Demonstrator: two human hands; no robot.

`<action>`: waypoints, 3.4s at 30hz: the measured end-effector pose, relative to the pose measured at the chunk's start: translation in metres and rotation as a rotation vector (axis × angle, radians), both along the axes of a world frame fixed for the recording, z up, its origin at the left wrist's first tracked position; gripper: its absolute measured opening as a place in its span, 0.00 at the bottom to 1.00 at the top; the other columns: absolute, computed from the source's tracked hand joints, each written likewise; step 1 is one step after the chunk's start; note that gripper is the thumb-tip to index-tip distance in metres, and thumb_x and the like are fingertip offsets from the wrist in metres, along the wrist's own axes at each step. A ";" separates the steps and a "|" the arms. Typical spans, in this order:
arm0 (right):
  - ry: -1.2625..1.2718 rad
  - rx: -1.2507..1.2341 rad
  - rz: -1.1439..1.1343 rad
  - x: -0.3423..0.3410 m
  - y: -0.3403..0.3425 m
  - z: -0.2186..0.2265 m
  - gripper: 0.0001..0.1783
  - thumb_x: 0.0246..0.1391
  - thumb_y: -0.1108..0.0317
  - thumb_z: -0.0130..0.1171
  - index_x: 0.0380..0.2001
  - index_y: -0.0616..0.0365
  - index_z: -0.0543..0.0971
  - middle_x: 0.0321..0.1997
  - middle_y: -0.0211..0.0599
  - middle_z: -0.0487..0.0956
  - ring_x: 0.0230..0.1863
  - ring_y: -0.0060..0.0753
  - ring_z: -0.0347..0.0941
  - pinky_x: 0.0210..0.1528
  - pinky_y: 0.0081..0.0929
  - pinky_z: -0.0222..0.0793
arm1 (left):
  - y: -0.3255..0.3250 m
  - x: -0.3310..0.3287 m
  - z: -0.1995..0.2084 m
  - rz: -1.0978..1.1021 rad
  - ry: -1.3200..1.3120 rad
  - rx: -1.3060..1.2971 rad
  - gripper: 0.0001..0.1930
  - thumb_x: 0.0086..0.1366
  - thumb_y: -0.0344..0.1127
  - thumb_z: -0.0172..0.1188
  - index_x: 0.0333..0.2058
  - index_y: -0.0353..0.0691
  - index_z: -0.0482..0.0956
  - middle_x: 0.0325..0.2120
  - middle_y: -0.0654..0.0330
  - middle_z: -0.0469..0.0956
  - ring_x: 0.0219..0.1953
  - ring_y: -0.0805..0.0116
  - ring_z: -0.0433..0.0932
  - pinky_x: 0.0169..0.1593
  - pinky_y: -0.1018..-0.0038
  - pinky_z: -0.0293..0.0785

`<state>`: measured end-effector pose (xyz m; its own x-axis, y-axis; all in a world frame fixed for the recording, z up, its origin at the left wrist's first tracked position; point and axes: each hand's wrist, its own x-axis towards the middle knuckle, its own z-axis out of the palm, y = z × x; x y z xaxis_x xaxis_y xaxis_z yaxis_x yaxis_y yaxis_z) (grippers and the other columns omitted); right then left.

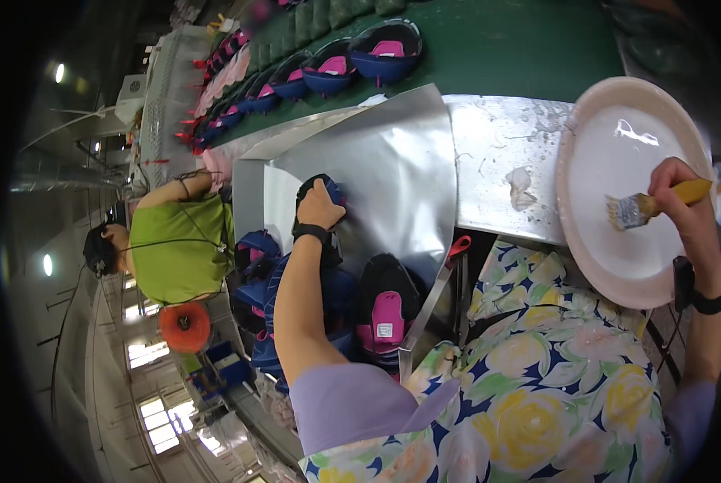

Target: Apply adhesive to the interior edges of shoe uppers using a brush.

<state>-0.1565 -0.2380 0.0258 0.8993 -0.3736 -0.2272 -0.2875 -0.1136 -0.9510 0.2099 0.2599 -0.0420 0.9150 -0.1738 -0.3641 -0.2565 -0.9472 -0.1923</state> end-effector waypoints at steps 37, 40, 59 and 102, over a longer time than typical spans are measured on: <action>-0.191 -0.642 0.031 -0.032 -0.024 0.000 0.14 0.53 0.64 0.67 0.33 0.60 0.74 0.27 0.45 0.78 0.33 0.49 0.77 0.38 0.40 0.69 | -0.156 -0.069 0.075 -0.433 0.379 -1.170 0.28 0.64 0.23 0.52 0.64 0.42 0.68 0.54 0.53 0.77 0.52 0.60 0.80 0.56 0.68 0.76; -0.314 -0.574 -0.049 -0.028 -0.033 0.017 0.13 0.54 0.64 0.67 0.33 0.60 0.75 0.28 0.43 0.79 0.33 0.43 0.78 0.38 0.35 0.71 | -0.195 -0.072 0.114 -0.765 0.260 -1.120 0.25 0.70 0.32 0.53 0.65 0.42 0.66 0.58 0.51 0.74 0.55 0.57 0.78 0.59 0.64 0.75; -0.518 -0.365 -0.373 -0.003 -0.016 0.036 0.24 0.52 0.54 0.69 0.29 0.66 0.74 0.23 0.51 0.79 0.27 0.50 0.78 0.31 0.37 0.72 | -0.276 -0.126 0.070 -0.863 0.163 -1.478 0.29 0.67 0.36 0.59 0.65 0.38 0.65 0.57 0.50 0.74 0.55 0.56 0.78 0.60 0.61 0.74; -1.129 -0.706 0.040 0.014 0.033 0.039 0.11 0.56 0.63 0.64 0.35 0.55 0.73 0.35 0.34 0.77 0.41 0.40 0.77 0.40 0.34 0.75 | -0.272 -0.187 0.012 -0.550 1.021 -1.174 0.23 0.71 0.41 0.53 0.61 0.40 0.68 0.55 0.54 0.74 0.55 0.59 0.75 0.58 0.63 0.72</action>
